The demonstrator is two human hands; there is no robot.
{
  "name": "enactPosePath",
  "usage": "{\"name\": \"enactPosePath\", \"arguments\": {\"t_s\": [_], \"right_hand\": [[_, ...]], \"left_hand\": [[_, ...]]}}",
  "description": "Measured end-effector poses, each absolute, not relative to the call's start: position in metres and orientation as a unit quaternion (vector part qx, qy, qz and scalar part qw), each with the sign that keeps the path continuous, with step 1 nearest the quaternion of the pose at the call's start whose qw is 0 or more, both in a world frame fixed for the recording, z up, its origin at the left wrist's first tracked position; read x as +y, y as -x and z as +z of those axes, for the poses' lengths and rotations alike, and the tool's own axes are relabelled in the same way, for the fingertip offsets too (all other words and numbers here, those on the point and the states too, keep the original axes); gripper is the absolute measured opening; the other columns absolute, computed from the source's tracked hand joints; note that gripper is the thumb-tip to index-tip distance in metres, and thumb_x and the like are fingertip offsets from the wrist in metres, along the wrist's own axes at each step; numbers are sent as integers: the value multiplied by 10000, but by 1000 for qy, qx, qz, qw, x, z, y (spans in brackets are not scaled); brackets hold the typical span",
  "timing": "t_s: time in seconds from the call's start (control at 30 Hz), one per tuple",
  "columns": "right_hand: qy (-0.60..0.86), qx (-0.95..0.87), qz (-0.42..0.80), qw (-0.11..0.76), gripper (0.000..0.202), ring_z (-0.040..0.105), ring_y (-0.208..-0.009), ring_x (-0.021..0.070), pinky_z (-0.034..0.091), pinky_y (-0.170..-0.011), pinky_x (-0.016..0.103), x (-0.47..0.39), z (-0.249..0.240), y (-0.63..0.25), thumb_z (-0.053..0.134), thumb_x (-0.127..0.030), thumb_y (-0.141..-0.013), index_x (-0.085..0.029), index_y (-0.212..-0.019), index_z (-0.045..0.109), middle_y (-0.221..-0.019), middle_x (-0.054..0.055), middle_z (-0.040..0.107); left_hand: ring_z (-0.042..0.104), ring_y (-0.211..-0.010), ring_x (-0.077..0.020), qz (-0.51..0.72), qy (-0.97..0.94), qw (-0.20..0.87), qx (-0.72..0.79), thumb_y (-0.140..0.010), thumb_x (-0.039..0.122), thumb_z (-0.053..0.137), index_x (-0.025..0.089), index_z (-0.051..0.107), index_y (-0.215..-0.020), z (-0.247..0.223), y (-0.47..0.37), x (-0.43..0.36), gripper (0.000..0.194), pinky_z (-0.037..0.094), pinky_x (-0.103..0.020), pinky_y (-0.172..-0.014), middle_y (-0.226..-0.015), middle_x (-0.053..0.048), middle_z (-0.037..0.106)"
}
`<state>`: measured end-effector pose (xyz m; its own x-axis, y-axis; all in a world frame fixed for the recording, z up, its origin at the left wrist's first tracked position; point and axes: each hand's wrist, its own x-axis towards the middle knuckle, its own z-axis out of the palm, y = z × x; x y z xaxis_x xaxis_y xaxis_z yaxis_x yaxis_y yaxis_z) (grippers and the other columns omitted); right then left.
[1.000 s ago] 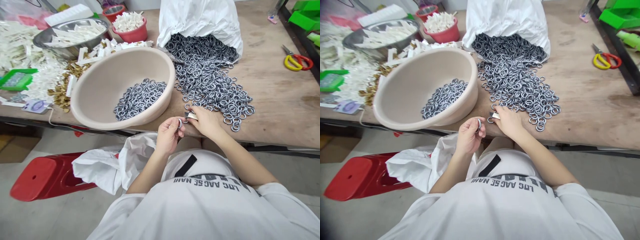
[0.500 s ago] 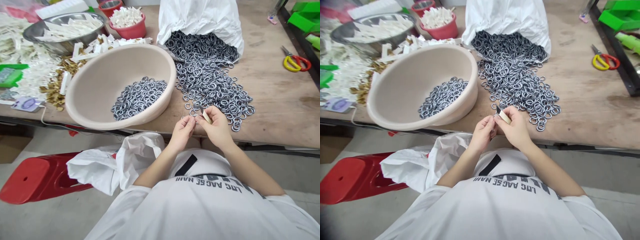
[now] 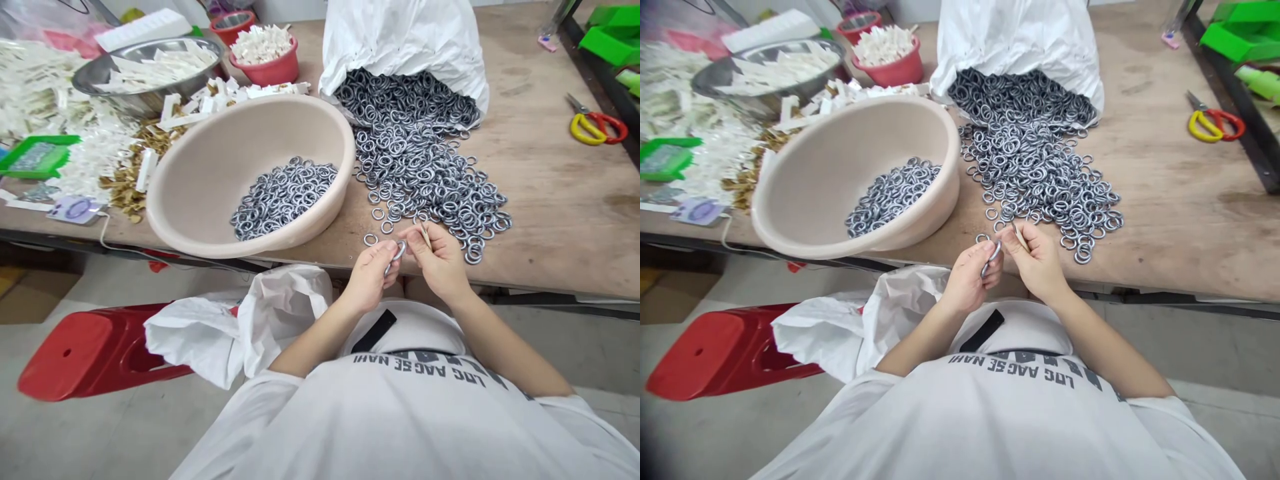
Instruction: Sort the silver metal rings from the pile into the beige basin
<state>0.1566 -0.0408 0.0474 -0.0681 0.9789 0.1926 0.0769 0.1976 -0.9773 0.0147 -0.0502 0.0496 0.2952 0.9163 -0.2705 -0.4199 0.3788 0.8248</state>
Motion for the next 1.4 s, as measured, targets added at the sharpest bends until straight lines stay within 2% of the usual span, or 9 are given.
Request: {"name": "enactPosePath", "arguments": {"t_s": [0.1,0.23,0.7,0.9,1.07,1.13,1.23,1.33,1.4], "right_hand": [[480,-659,325,478,325,506,-667,151,399,-637,300,-47,52,-164,543,-535,-958,-223,-940,631,-740,-1,566],[463,-750,239,408,352,479,-642,147,344,-620,305,-55,53,-169,519,-498,-976,-217,-767,553,-678,-4,523],[482,-754,225,385,387,460,-623,135,321,-615,284,-49,49,-171,495,-469,-993,-216,-701,516,-647,-21,488],[555,-693,256,382,411,528,-643,150,361,-633,274,-27,42,-181,454,-517,-1001,-215,-764,602,-656,-19,563],[531,-776,182,286,261,657,-860,211,402,-705,301,-14,49,-154,577,-427,-960,-226,-1103,662,-982,42,732],[554,-795,125,214,244,673,-913,253,397,-698,321,-6,47,-143,612,-387,-940,-215,-1106,663,-1056,79,732],[590,-792,76,136,214,679,-891,287,382,-665,338,5,38,-135,609,-375,-937,-191,-1034,663,-1038,115,723],[603,-786,67,122,207,666,-870,287,383,-667,346,7,31,-137,567,-359,-957,-183,-1024,651,-1033,131,710],[606,-776,80,153,196,647,-887,280,394,-696,351,5,30,-144,544,-336,-964,-182,-1034,643,-1051,138,692]], "left_hand": [[223,-413,-19,460,-315,735,386,-788,515,723,181,448,-712,52,-16,-50,440,158,-166,-397,-554,89,340],[212,-408,-14,479,-300,729,386,-764,493,754,188,418,-700,54,-17,-50,458,177,-152,-391,-548,100,312],[205,-396,-14,453,-307,753,365,-791,505,727,194,394,-701,56,-16,-56,464,169,-154,-388,-541,101,319],[273,-396,-20,464,-350,746,325,-846,487,681,169,448,-652,57,-11,-62,440,218,-184,-397,-557,66,382],[290,-392,-25,520,-301,710,367,-825,418,695,162,560,-750,57,7,-49,298,269,-181,-402,-555,78,371],[283,-402,-25,530,-279,709,373,-827,376,680,158,612,-829,55,16,-46,229,270,-174,-409,-555,82,346],[306,-428,-29,542,-232,726,354,-819,320,656,166,617,-867,52,25,-46,166,282,-174,-425,-588,77,334],[350,-459,-43,537,-195,753,326,-815,310,634,177,578,-831,51,30,-46,145,302,-179,-438,-615,64,344],[361,-462,-50,529,-183,765,319,-821,355,628,182,534,-782,51,30,-45,201,293,-180,-425,-623,57,353]]}}
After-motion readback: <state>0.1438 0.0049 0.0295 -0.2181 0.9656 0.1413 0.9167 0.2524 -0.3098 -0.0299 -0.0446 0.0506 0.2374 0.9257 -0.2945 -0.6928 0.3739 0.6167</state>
